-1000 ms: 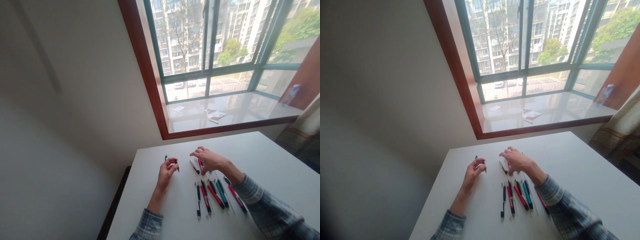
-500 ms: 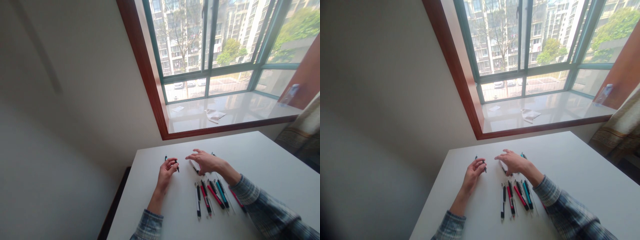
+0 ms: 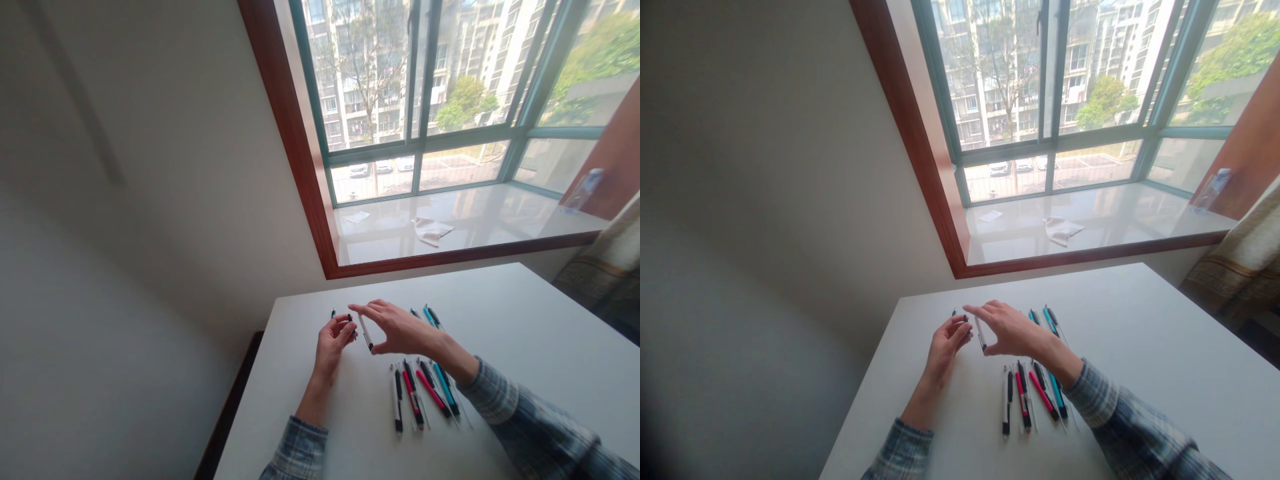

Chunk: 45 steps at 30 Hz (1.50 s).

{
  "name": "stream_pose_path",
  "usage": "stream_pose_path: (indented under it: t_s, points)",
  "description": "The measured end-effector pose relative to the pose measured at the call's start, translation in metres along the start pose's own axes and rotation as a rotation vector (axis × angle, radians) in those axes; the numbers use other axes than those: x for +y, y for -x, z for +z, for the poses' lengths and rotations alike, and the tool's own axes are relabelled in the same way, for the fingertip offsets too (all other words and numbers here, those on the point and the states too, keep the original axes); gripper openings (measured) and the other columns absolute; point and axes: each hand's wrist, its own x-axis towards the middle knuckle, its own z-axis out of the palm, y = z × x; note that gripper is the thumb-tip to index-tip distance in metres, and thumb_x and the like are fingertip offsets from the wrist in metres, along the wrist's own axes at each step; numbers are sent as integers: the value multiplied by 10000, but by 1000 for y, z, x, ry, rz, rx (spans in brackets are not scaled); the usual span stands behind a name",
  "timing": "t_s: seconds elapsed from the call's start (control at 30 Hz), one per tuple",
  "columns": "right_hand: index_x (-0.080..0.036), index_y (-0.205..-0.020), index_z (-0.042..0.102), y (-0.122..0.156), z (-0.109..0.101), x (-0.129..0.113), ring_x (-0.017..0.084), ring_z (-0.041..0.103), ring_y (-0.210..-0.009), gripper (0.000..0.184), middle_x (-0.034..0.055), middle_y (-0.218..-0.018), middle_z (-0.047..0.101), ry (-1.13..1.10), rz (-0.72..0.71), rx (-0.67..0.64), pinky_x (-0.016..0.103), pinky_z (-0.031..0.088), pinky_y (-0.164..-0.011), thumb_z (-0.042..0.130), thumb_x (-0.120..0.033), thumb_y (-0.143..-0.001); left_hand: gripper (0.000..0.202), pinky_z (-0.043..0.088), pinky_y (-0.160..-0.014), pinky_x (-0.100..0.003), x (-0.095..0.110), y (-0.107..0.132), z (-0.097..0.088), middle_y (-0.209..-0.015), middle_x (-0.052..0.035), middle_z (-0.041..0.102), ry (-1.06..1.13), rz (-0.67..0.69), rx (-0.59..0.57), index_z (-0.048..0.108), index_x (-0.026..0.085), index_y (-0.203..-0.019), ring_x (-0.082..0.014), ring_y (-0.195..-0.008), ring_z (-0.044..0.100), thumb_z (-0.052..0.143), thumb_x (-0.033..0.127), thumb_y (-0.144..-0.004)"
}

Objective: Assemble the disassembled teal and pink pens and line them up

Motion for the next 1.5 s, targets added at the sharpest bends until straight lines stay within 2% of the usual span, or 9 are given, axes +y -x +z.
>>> stream_pose_path:
  t_s: [0.23,0.4,0.67,0.77,0.87,0.9,1.17,1.37,1.5]
  points:
    - [-328,-1621,140,-3,5,-11,327,562,-1252,1212,117,-1365,623,-21,-45,39,471,517,-1011,910,-196,-695,453,558,-839,-348,0,-3,1,-1006,-112,746,-8,16,-38,740,134,-1054,-215,-871,695,852,441,-740]
    - [-336,-1609,187,-4,11,-9,336,582,-1239,1168,118,-1356,626,-4,-47,56,489,510,-1016,905,-199,-698,472,543,-872,-335,1,-2,1,-1060,-123,754,-24,-10,-71,752,141,-1113,-237,-962,693,816,469,-779]
    - [-327,-1586,270,-3,7,-9,321,602,-1209,1112,113,-1359,622,19,-55,47,462,523,-991,923,-247,-690,470,527,-852,-318,3,0,2,-1048,-113,749,-17,-36,-105,756,142,-1116,-219,-927,685,818,461,-776]
    - [-288,-1489,455,-1,-6,-1,283,630,-1176,799,98,-1298,671,-19,0,80,409,529,-967,849,-334,-795,403,519,-820,-307,2,1,0,-976,-96,752,-43,6,-80,759,143,-1018,-200,-862,678,828,448,-763]
    - [-230,-1129,720,3,-21,15,225,696,-976,210,67,-1053,756,35,117,109,335,525,-872,692,-292,-931,354,509,-774,-291,2,3,-2,-906,-86,754,-87,54,-39,749,151,-933,-201,-828,679,847,427,-733]
    - [-220,-1028,747,5,-25,21,209,703,-916,130,58,-992,765,60,162,102,315,519,-841,654,-262,-948,348,507,-764,-289,2,3,-3,-901,-87,757,-100,65,-27,745,155,-924,-207,-832,684,852,419,-724]
    - [-216,-799,801,14,-14,40,254,737,-777,61,79,-792,780,243,453,-256,285,488,-667,754,-202,-762,322,533,-852,-342,8,7,1,-959,-100,783,-110,118,2,741,172,-930,-244,-917,718,853,392,-724]
    - [-214,-795,808,13,-2,34,267,747,-752,102,84,-772,775,244,468,-301,288,504,-640,818,-255,-702,324,554,-859,-349,12,7,4,-922,-79,778,-122,161,56,751,164,-924,-227,-867,723,866,381,-712]
    - [-204,-803,808,13,1,36,271,751,-770,92,89,-783,780,245,463,-310,287,501,-644,780,-205,-715,292,561,-830,-337,12,7,5,-911,-67,766,-140,180,52,752,165,-923,-216,-852,713,851,365,-734]
